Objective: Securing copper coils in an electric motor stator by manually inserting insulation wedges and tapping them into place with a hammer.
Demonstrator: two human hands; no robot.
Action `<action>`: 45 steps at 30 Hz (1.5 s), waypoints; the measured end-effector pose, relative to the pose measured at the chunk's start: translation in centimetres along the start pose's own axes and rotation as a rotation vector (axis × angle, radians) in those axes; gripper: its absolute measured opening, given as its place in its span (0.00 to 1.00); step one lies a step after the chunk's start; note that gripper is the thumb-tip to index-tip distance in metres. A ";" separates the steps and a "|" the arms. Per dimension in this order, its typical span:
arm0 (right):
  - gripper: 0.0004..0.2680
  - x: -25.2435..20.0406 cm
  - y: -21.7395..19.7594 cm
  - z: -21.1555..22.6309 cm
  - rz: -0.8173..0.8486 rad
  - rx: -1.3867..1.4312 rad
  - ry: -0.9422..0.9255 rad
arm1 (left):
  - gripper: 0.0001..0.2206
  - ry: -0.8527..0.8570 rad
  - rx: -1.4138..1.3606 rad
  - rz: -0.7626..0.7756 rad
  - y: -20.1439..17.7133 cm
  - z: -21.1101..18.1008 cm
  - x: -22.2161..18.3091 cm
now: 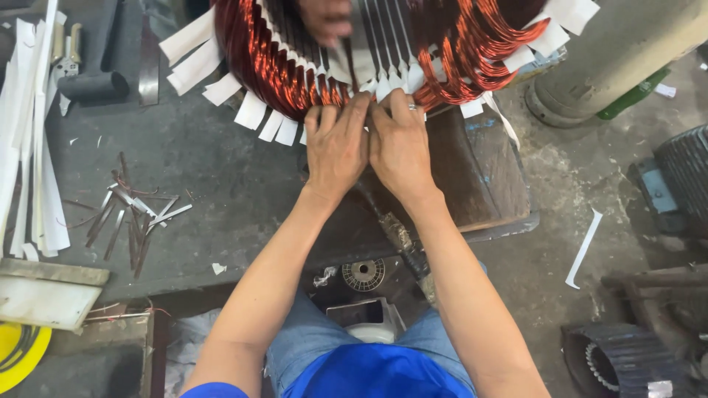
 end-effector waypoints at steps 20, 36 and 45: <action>0.06 0.0 -0.4 -0.1 0.010 0.032 0.041 | 0.19 -0.039 0.009 -0.091 1.1 0.9 -1.1; 0.06 -0.1 -0.2 -0.5 -0.045 0.040 0.048 | 0.16 0.012 0.051 -0.094 0.4 -0.1 -0.4; 0.05 0.0 -0.5 -0.4 -0.075 0.044 0.027 | 0.16 0.006 0.046 -0.080 0.8 -0.2 -0.3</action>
Point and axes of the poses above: each hand's wrist, its own x-axis towards the middle knuckle, its own y-axis out of the palm, z = x × y, the point moved 9 cm from there along x, towards the middle knuckle, and after that the axes turned 12 degrees about y, right-handed, at the moved point
